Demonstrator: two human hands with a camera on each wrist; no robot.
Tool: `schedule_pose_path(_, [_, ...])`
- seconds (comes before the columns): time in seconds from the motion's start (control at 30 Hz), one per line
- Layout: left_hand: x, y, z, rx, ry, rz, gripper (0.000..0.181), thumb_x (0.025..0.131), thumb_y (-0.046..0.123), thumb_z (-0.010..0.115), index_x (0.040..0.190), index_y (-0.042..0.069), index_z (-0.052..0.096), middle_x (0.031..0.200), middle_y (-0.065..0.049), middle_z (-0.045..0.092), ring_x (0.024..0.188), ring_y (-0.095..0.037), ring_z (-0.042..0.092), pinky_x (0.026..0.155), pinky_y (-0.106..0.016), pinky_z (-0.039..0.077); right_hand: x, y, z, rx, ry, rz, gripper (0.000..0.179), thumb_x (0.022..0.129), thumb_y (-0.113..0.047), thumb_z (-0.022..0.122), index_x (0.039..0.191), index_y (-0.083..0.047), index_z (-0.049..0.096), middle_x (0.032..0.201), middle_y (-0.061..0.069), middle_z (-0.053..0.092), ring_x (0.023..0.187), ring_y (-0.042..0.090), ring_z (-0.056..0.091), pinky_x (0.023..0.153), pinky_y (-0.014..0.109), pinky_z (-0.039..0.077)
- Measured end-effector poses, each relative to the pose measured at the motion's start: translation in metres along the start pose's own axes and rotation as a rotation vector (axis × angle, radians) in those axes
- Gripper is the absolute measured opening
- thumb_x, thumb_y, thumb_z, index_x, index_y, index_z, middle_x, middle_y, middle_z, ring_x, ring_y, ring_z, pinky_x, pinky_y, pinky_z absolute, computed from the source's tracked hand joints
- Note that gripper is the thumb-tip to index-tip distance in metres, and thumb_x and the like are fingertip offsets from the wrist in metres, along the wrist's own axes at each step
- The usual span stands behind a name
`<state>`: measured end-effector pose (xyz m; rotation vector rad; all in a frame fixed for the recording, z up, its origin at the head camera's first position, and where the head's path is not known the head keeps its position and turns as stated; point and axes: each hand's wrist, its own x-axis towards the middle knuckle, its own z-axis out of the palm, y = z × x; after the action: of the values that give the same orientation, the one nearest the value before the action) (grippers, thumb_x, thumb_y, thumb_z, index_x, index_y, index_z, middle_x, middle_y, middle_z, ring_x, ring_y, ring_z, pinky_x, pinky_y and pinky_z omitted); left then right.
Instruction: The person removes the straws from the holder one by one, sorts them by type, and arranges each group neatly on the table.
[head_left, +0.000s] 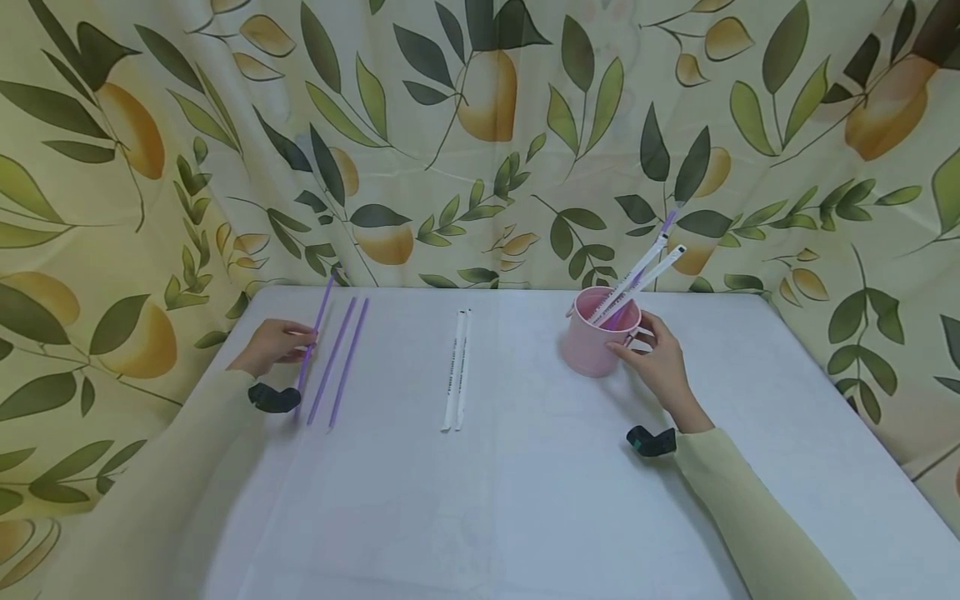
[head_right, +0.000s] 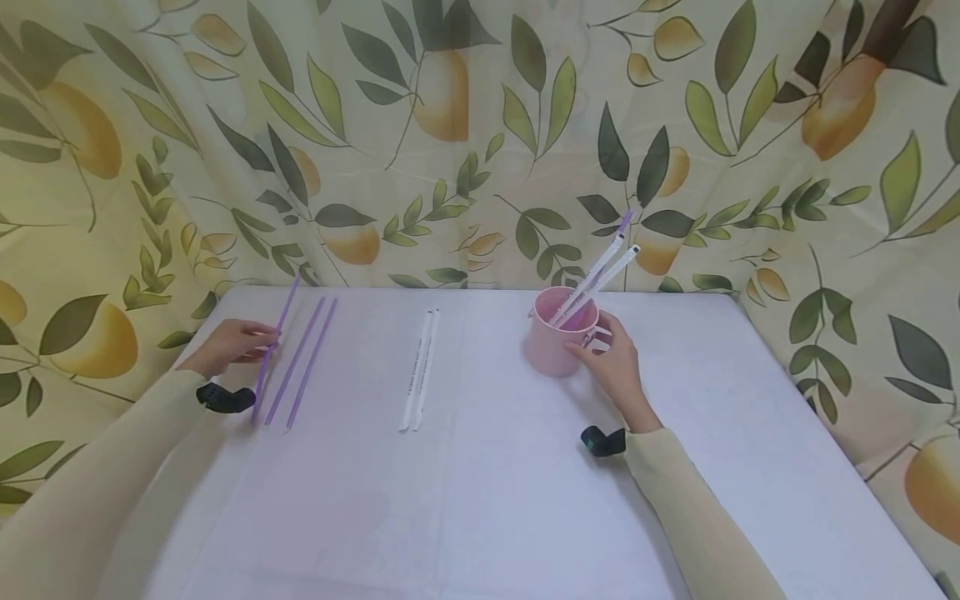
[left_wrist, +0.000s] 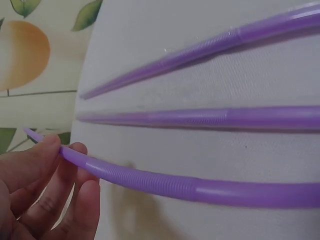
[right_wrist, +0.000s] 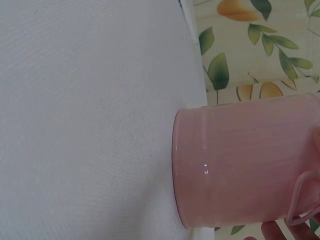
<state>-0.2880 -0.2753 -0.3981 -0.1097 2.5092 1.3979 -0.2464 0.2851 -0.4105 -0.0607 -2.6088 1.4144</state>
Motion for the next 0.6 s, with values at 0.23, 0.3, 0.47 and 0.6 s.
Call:
schedule_pose_path(0.23, [0.007,-0.011,0.002,0.008,0.012,0.013,0.041,0.092,0.009,0.057,0.121,-0.018,0.049,0.075,0.006,0.070,0.066,0.000,0.062,0.062,-0.015,0.052,0.001,0.001,0.000,-0.006,0.003,0.001,0.078,0.086,-0.033,0.067,0.146,-0.005,0.026,0.145,0.022,0.036,0.128,0.040,0.043,0.100,0.051,0.044])
schedule_pose_path(0.3, [0.008,-0.013,0.002,0.013,0.015,0.011,0.041,0.092,0.009,0.057,0.121,-0.019,0.049,0.076,0.004,0.070,0.066,0.000,0.062,0.062,-0.016,0.053,0.001,0.001,0.000,-0.006,0.005,-0.002,0.078,0.086,-0.034,0.067,0.146,-0.005,0.026,0.146,0.022,0.036,0.128,0.040,0.043,0.100,0.051,0.044])
schedule_pose_path(0.47, [0.017,-0.022,0.004,0.030,0.051,-0.017,0.041,0.089,0.012,0.062,0.118,-0.016,0.054,0.073,0.003,0.069,0.063,0.000,0.060,0.061,-0.017,0.054,0.001,0.001,0.001,-0.006,0.006,-0.005,0.077,0.086,-0.033,0.067,0.145,-0.005,0.027,0.145,0.021,0.037,0.127,0.039,0.043,0.100,0.051,0.044])
schedule_pose_path(0.6, [0.030,-0.039,0.001,0.008,0.057,0.007,0.036,0.082,0.017,0.071,0.107,-0.009,0.065,0.068,0.003,0.066,0.060,-0.001,0.058,0.058,-0.017,0.051,0.000,0.000,0.001,0.001,0.006,0.000,0.077,0.086,-0.032,0.067,0.146,-0.005,0.027,0.146,0.021,0.037,0.128,0.039,0.043,0.100,0.051,0.044])
